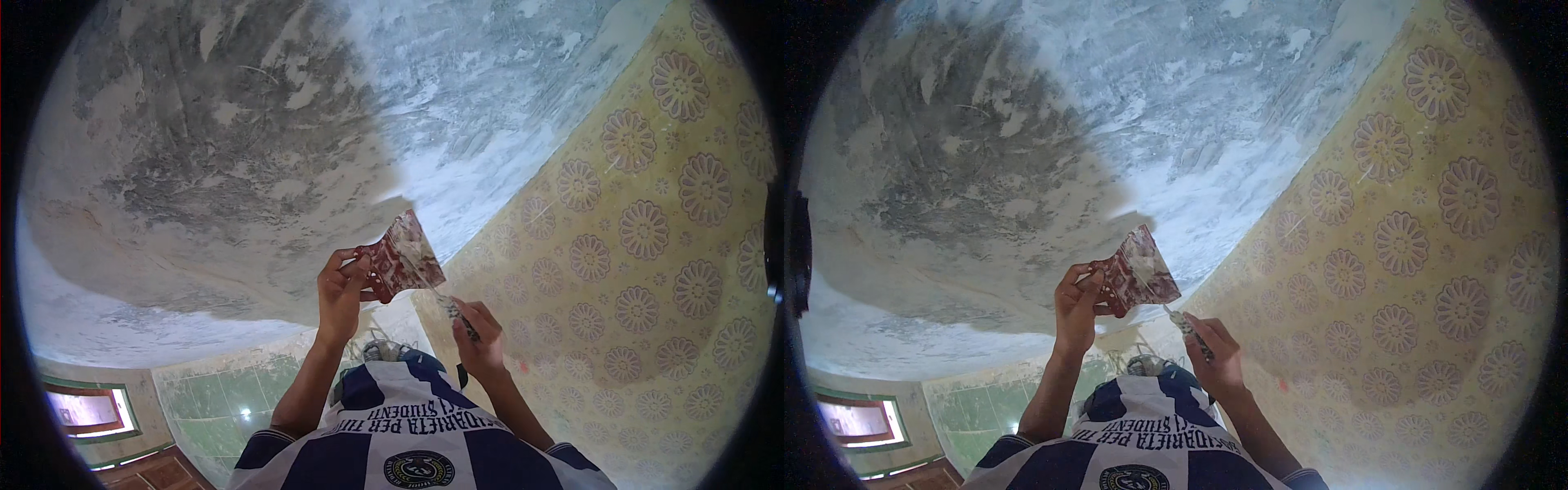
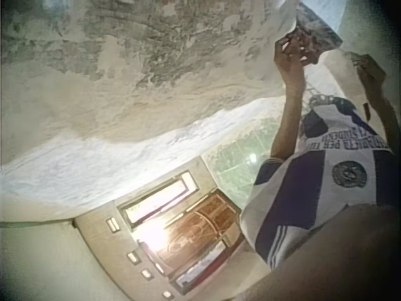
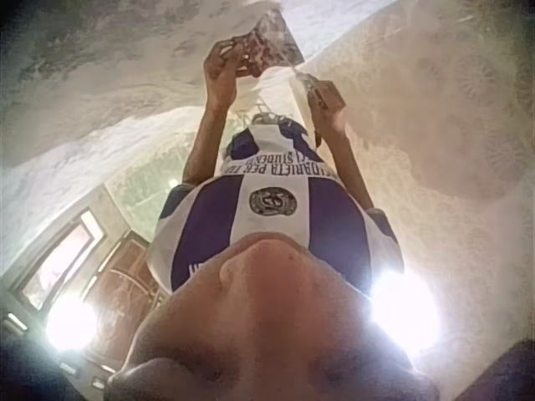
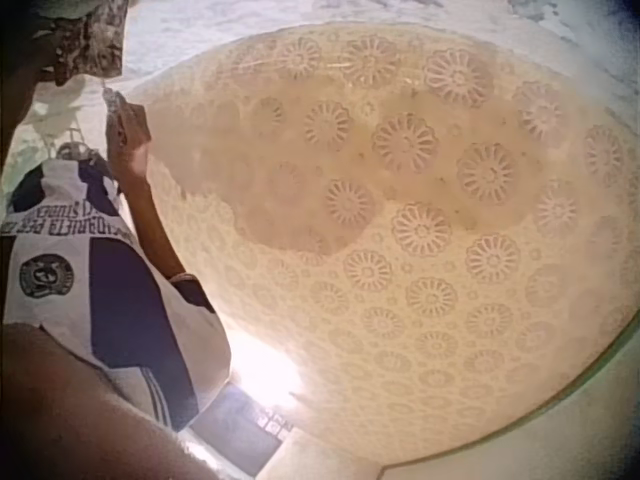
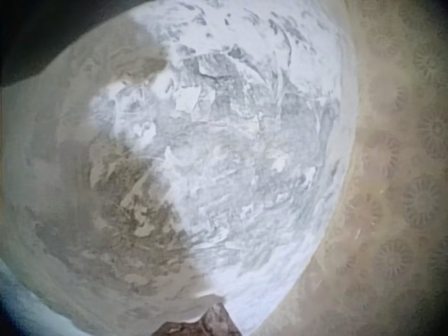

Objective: The person applies and smooths plaster onto a wall surface using a putty knife.

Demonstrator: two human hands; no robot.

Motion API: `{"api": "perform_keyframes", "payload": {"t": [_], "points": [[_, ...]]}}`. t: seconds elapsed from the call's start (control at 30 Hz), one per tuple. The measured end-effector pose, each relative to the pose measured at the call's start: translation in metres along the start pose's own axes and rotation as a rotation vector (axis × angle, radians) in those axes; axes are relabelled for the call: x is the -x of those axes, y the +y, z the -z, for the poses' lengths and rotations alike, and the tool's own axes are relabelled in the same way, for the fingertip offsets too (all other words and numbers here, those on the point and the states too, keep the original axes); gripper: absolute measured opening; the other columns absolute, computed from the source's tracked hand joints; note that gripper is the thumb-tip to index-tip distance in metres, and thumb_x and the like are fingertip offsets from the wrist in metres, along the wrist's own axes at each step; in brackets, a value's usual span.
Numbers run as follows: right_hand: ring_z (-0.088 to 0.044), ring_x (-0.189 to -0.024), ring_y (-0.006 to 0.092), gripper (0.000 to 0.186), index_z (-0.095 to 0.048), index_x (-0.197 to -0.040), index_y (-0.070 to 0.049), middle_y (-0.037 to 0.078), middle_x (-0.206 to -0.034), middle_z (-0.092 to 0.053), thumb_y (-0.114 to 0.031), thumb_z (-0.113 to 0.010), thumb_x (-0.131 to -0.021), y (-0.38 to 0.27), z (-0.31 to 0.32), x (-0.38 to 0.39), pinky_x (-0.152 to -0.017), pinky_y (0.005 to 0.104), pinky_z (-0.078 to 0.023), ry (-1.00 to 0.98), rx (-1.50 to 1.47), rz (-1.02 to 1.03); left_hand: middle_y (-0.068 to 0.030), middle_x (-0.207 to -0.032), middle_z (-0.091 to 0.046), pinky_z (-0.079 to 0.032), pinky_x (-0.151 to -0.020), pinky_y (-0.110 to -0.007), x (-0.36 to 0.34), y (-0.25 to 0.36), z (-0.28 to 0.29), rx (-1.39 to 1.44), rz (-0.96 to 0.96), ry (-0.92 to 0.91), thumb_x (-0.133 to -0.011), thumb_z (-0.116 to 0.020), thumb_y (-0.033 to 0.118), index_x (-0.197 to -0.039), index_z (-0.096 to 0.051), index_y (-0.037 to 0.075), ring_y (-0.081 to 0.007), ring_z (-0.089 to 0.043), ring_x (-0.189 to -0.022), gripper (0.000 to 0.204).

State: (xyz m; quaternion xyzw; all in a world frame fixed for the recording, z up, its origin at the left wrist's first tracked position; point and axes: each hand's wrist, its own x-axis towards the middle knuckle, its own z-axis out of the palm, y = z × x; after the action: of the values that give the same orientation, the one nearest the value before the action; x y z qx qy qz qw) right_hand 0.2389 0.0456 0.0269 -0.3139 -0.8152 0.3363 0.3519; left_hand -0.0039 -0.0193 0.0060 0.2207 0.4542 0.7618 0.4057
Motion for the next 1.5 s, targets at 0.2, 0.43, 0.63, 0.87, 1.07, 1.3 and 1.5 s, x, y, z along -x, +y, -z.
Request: {"api": "perform_keyframes", "payload": {"t": [0.2, 0.43, 0.63, 0.87, 1.07, 1.3, 1.5], "points": [[-0.067, -0.083, 0.0255, 0.032, -0.066, -0.122, 0.002, 0.017, -0.099, -0.067, 0.0, -0.064, -0.091, 0.006, 0.0, 0.001, -0.073, 0.0333, -0.054, 0.017, 0.018, -0.016, -0.0121, -0.094, -0.073, -0.061, -0.056, -0.03, -0.002, 0.003, -0.003, -0.001, -0.016, 0.004, -0.101, -0.06, 0.014, -0.115, -0.055, 0.001, -0.0162, -0.072, -0.072, 0.02], [-0.062, -0.069, 0.0188, 0.026, -0.066, -0.119, 0.004, 0.013, -0.089, -0.067, -0.004, -0.061, -0.095, 0.014, 0.0, -0.008, -0.062, 0.0301, -0.05, 0.042, 0.043, 0.024, -0.0116, -0.095, -0.073, -0.063, -0.059, -0.03, -0.002, 0.002, -0.006, 0.0, -0.025, 0.002, -0.101, -0.06, 0.014, -0.114, -0.055, 0.001, -0.0156, -0.072, -0.074, 0.019], [-0.037, -0.044, 0.0025, 0.031, -0.062, -0.118, 0.002, 0.005, -0.08, -0.066, -0.021, -0.042, -0.109, 0.008, 0.01, 0.004, -0.04, 0.0193, -0.027, -0.074, -0.507, -0.594, -0.0145, -0.102, -0.073, -0.063, -0.061, -0.033, -0.002, -0.011, -0.008, -0.017, -0.151, 0.139, -0.103, -0.055, 0.009, -0.114, -0.052, 0.002, -0.0175, -0.072, -0.081, 0.014], [-0.037, -0.043, 0.0045, 0.034, -0.062, -0.118, 0.002, 0.007, -0.079, -0.064, -0.023, -0.04, -0.109, 0.009, 0.005, -0.005, -0.038, 0.0221, -0.027, -0.106, -0.684, -0.602, -0.013, -0.095, -0.071, -0.059, -0.069, -0.029, 0.007, -0.027, -0.008, -0.155, -0.328, 0.011, -0.102, -0.056, 0.003, -0.116, -0.053, -0.002, -0.0148, -0.069, -0.079, 0.015], [-0.044, -0.053, 0.0052, 0.031, -0.063, -0.124, 0.0, 0.005, -0.081, -0.064, -0.016, -0.043, -0.107, 0.0, 0.013, -0.016, -0.046, 0.0222, -0.034, -0.078, -0.829, -0.526, -0.0117, -0.09, -0.071, -0.058, -0.066, -0.029, 0.005, -0.016, -0.011, -0.237, -0.269, 0.04, -0.102, -0.055, 0.003, -0.115, -0.056, -0.002, -0.0114, -0.067, -0.072, 0.014], [-0.06, -0.093, 0.0136, 0.04, -0.068, -0.127, -0.005, 0.013, -0.117, -0.062, 0.009, -0.066, -0.089, 0.026, 0.047, -0.047, -0.08, 0.0275, -0.05, -0.086, -0.508, 0.12, -0.0053, -0.083, -0.069, -0.049, -0.05, -0.024, -0.013, 0.012, 0.01, 0.112, 0.216, -0.184, -0.102, -0.058, 0.014, -0.12, -0.062, -0.003, -0.0092, -0.06, -0.057, 0.026], [-0.064, -0.098, 0.0176, 0.049, -0.073, -0.121, -0.012, 0.009, -0.116, -0.064, 0.013, -0.076, -0.078, 0.042, 0.054, -0.053, -0.08, 0.0299, -0.053, -0.284, -0.283, 0.115, -0.0032, -0.082, -0.068, -0.043, -0.044, -0.022, -0.02, 0.006, 0.022, 0.151, 0.321, -0.211, -0.102, -0.059, 0.017, -0.119, -0.063, -0.003, -0.0071, -0.057, -0.053, 0.027]]}}
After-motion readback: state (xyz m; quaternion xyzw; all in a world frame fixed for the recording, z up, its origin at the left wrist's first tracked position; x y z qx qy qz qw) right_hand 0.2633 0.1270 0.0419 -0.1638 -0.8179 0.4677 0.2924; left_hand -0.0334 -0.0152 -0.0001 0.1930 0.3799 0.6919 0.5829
